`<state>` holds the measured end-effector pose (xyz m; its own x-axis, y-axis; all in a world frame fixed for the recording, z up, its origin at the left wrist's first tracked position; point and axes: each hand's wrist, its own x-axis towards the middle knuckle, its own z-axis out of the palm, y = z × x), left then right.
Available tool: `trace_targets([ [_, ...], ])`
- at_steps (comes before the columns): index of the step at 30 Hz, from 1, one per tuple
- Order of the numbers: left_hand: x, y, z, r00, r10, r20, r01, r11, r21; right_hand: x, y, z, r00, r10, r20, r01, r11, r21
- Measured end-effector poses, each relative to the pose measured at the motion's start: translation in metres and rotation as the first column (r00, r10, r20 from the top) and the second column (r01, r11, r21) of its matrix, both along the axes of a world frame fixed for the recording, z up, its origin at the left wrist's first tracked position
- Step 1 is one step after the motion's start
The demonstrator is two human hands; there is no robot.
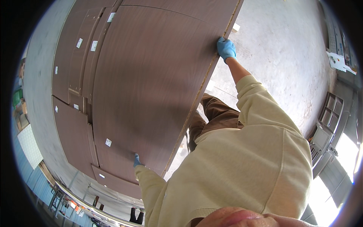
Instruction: The person repeatedly picks up large brown boards from a table, carries them across the workshop floor, and places them onto a growing stack. The person handles each board with both hands and aligns it with the stack before setting it down.
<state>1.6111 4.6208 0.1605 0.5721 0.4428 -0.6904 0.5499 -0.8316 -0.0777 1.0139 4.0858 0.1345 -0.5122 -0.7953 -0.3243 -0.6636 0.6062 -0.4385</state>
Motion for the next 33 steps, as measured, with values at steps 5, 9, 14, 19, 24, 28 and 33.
trace_targets([
  [5,0.001,0.001,-0.003,1.000,0.011,0.026,-0.011,1.000,-0.018,-0.001,-0.001,0.003,1.000,-0.015,0.003,0.015,1.000,0.025],
  [9,-0.002,0.001,-0.002,0.999,0.036,0.020,-0.033,0.991,-0.129,-0.001,-0.001,0.003,0.999,-0.031,0.023,0.030,0.999,0.021],
  [14,-0.004,-0.003,-0.002,0.996,0.052,0.075,-0.056,0.997,0.044,-0.002,-0.001,0.004,1.000,-0.018,0.014,0.017,0.999,0.035],
  [19,0.012,0.007,-0.019,0.997,-0.005,0.077,0.010,0.997,-0.074,0.000,-0.001,0.003,1.000,-0.018,-0.025,0.019,1.000,0.024],
  [24,0.024,0.026,-0.040,0.982,-0.079,0.174,0.105,0.984,-0.145,-0.004,-0.001,-0.004,1.000,-0.014,-0.025,0.014,1.000,0.014],
  [28,0.022,0.041,-0.055,0.949,-0.151,0.276,0.196,0.970,-0.144,-0.005,-0.004,-0.009,0.999,-0.016,-0.041,0.016,1.000,0.011],
  [33,0.051,0.045,-0.083,0.447,0.887,-0.117,-0.545,0.167,-0.822,-0.002,-0.003,-0.014,0.996,-0.038,-0.085,0.040,0.999,0.022],
])
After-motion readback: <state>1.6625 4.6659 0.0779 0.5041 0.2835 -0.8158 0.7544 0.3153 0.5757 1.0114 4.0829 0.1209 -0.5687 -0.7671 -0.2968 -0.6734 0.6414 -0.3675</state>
